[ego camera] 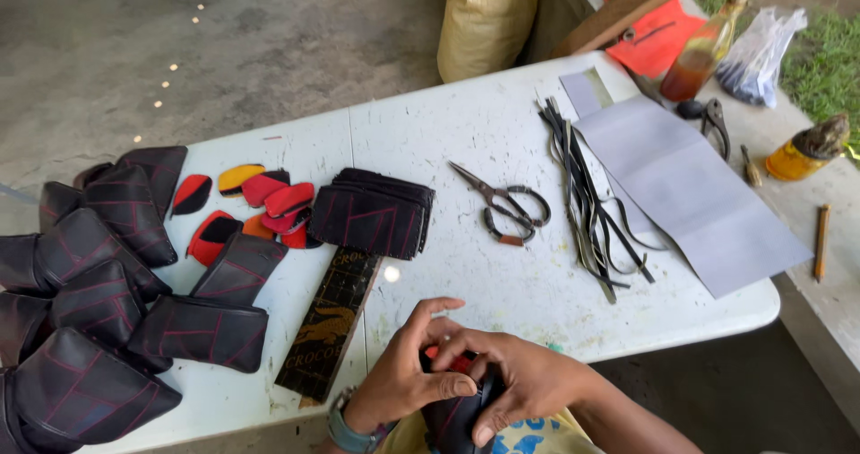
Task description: The person assembles small black pouches with red stitching by inserting red fabric pieces into the openings, folding the edges, and trimming excess material with scissors. The person handles multiple pouches one at a time, turning them over and adjusting the seams before placing them on the table.
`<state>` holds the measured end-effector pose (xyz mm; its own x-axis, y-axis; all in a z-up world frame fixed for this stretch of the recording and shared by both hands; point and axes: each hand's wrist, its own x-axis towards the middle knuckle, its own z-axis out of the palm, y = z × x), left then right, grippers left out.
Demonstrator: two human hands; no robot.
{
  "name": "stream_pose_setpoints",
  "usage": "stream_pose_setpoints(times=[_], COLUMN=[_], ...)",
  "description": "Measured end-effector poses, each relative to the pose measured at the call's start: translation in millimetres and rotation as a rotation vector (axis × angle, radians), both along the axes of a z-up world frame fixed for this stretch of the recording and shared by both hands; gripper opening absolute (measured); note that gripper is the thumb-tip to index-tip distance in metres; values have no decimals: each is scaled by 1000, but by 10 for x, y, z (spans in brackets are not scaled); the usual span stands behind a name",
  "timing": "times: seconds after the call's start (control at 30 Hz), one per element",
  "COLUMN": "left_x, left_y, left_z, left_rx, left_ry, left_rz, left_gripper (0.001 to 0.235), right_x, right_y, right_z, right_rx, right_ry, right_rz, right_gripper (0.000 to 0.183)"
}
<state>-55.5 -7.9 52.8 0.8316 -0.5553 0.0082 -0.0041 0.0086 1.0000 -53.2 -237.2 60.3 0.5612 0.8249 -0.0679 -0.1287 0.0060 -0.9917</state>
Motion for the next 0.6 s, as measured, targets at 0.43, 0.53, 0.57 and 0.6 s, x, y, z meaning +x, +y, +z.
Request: stream_pose_setpoints(times=[0.43,0.53,0.57,0.6], left_x=[-390,-278,-261,-251], left_y=[95,140,151,169], left_z=[327,287,244,204], left_rx=[275,249,213,177], left_ry=[-551,-351,-356,-361], left_rz=[0,-2,7,16], left_gripper=[47,52,51,51], right_x=[-378,-411,-428,-428], right_y=[-89,-19,5,32], right_z=[-215,-177,-164,-153], right_rx=[2,14,8,1], right_ry=[-355,-568,-661,-754], right_rz=[-477,-546,-577,-608], right_gripper=[38,38,38,38])
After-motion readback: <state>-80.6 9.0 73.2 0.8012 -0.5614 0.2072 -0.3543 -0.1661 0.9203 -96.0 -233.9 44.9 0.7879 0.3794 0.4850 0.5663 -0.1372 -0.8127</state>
